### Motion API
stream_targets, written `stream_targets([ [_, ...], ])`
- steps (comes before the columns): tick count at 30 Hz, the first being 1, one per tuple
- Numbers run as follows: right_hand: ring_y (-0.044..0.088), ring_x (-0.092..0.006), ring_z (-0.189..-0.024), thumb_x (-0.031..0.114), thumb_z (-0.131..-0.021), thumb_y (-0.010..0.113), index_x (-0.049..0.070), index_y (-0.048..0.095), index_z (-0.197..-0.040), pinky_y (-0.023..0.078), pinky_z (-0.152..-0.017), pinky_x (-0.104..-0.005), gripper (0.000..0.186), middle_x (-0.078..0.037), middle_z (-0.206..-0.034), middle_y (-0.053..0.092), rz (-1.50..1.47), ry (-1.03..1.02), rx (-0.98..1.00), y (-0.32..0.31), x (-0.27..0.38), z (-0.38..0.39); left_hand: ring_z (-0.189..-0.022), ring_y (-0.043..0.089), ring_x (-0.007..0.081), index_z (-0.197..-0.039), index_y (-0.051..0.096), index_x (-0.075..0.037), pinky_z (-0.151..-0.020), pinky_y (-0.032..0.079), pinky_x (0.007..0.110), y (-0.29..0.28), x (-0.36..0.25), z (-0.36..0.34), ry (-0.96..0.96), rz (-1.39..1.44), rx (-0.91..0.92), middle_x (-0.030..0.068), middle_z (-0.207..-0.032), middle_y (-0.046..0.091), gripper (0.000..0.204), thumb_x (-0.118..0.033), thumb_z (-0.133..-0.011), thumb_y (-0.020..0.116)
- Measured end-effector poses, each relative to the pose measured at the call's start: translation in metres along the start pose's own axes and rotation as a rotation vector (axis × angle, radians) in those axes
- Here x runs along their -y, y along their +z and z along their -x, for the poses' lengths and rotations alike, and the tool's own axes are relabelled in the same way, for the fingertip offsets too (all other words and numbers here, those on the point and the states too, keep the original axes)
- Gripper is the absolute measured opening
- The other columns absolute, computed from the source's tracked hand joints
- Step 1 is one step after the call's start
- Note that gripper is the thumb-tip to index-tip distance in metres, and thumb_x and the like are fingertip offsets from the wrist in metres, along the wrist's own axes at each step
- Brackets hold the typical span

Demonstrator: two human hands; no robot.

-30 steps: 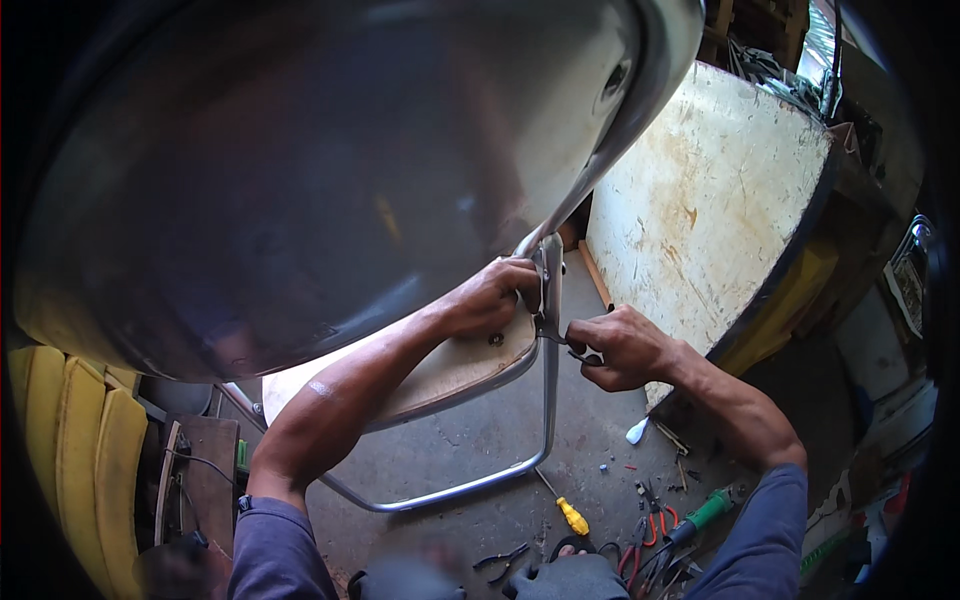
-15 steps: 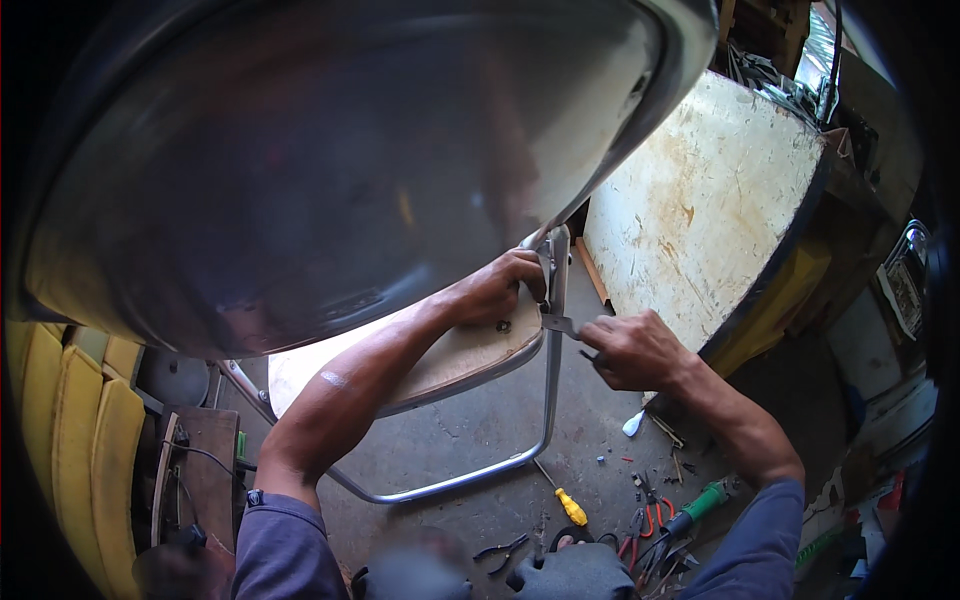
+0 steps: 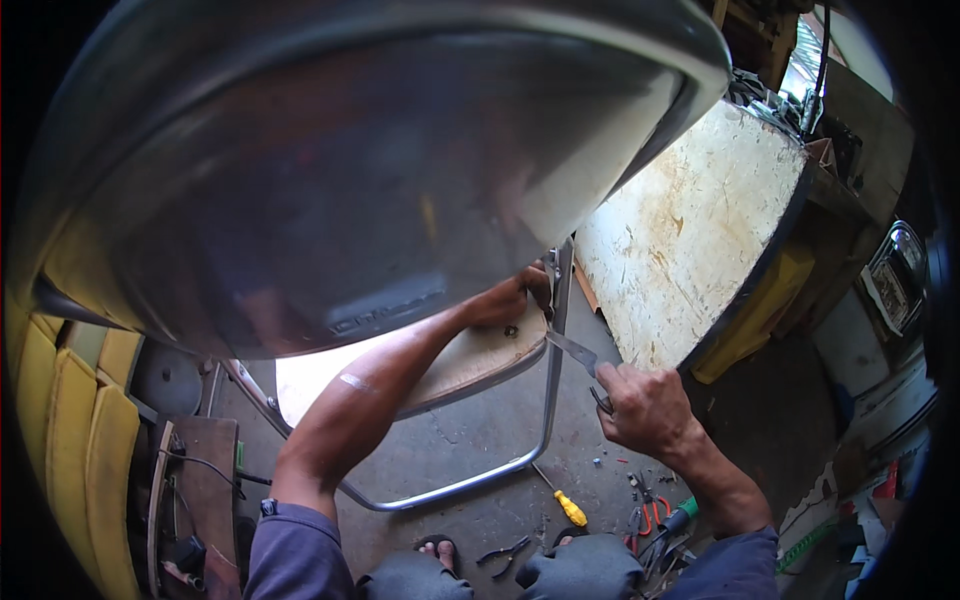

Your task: The person repairs a folding chair by using a tool to remove a fastener, cutting the metal frame with an angle grinder, and manipulating the seat component by hand.

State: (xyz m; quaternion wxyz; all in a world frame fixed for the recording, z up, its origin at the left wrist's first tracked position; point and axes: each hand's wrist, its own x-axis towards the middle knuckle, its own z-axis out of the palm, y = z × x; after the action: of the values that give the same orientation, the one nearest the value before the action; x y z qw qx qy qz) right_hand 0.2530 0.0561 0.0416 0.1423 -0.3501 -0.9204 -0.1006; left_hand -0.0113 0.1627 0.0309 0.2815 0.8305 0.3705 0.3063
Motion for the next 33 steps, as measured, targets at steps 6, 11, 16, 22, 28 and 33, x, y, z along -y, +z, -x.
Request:
stream_targets([
  [6,0.065,-0.0299,-0.05,0.012,-0.074,0.069,0.003,0.06,-0.087,0.053,-0.045,-0.0382,0.018,-0.013,-0.064,0.061,-0.019,0.079,-0.003,-0.006,0.029,0.019,-0.105,0.064,0.0307,-0.092,0.073,-0.003,-0.096,0.048,0.041,-0.001,-0.007,0.004,-0.07,-0.046,0.002,0.0125,-0.105,0.068,0.041,0.01,-0.065,0.044],
  [11,0.063,-0.0298,-0.053,0.015,-0.073,0.071,0.005,0.058,-0.088,0.052,-0.047,-0.0392,0.022,-0.011,-0.064,0.058,-0.09,0.054,0.043,-0.005,0.031,0.016,-0.103,0.064,0.0311,-0.092,0.071,-0.002,-0.092,0.049,0.042,0.005,-0.013,0.0,-0.054,-0.076,-0.043,0.0131,-0.102,0.068,0.037,0.011,-0.069,0.044],
  [16,0.065,-0.0301,-0.055,0.016,-0.075,0.072,0.003,0.057,-0.089,0.054,-0.05,-0.0391,0.024,-0.013,-0.067,0.06,-0.096,0.055,0.054,0.006,0.044,0.006,-0.101,0.063,0.0306,-0.089,0.069,-0.002,-0.09,0.048,0.041,0.003,-0.011,0.002,-0.058,-0.046,-0.035,0.0129,-0.099,0.066,0.034,0.011,-0.07,0.044],
  [22,0.068,-0.0368,-0.061,0.015,-0.077,0.07,0.0,0.056,-0.088,0.056,-0.056,-0.0432,0.023,-0.02,-0.071,0.065,-0.231,0.197,0.085,0.007,0.067,-0.009,-0.1,0.063,0.0307,-0.09,0.068,-0.001,-0.089,0.048,0.042,0.001,-0.001,0.002,-0.035,-0.076,-0.036,0.0134,-0.1,0.065,0.032,0.01,-0.071,0.045],
  [28,0.069,-0.0363,-0.063,0.015,-0.076,0.068,0.002,0.057,-0.089,0.056,-0.058,-0.0447,0.022,-0.018,-0.07,0.066,-0.233,0.263,-0.108,0.038,0.072,0.003,-0.1,0.063,0.0329,-0.094,0.068,0.0,-0.089,0.048,0.043,0.004,-0.002,0.003,-0.021,-0.047,-0.081,0.0153,-0.101,0.066,0.035,0.009,-0.071,0.044],
  [33,0.068,-0.0382,-0.064,0.014,-0.077,0.066,0.003,0.055,-0.09,0.056,-0.059,-0.0464,0.021,-0.018,-0.073,0.066,-0.189,0.285,0.052,0.012,0.074,-0.007,-0.101,0.064,0.0331,-0.093,0.069,0.001,-0.09,0.049,0.043,0.004,0.002,0.001,-0.048,-0.03,-0.073,0.0163,-0.103,0.066,0.037,0.01,-0.069,0.043],
])
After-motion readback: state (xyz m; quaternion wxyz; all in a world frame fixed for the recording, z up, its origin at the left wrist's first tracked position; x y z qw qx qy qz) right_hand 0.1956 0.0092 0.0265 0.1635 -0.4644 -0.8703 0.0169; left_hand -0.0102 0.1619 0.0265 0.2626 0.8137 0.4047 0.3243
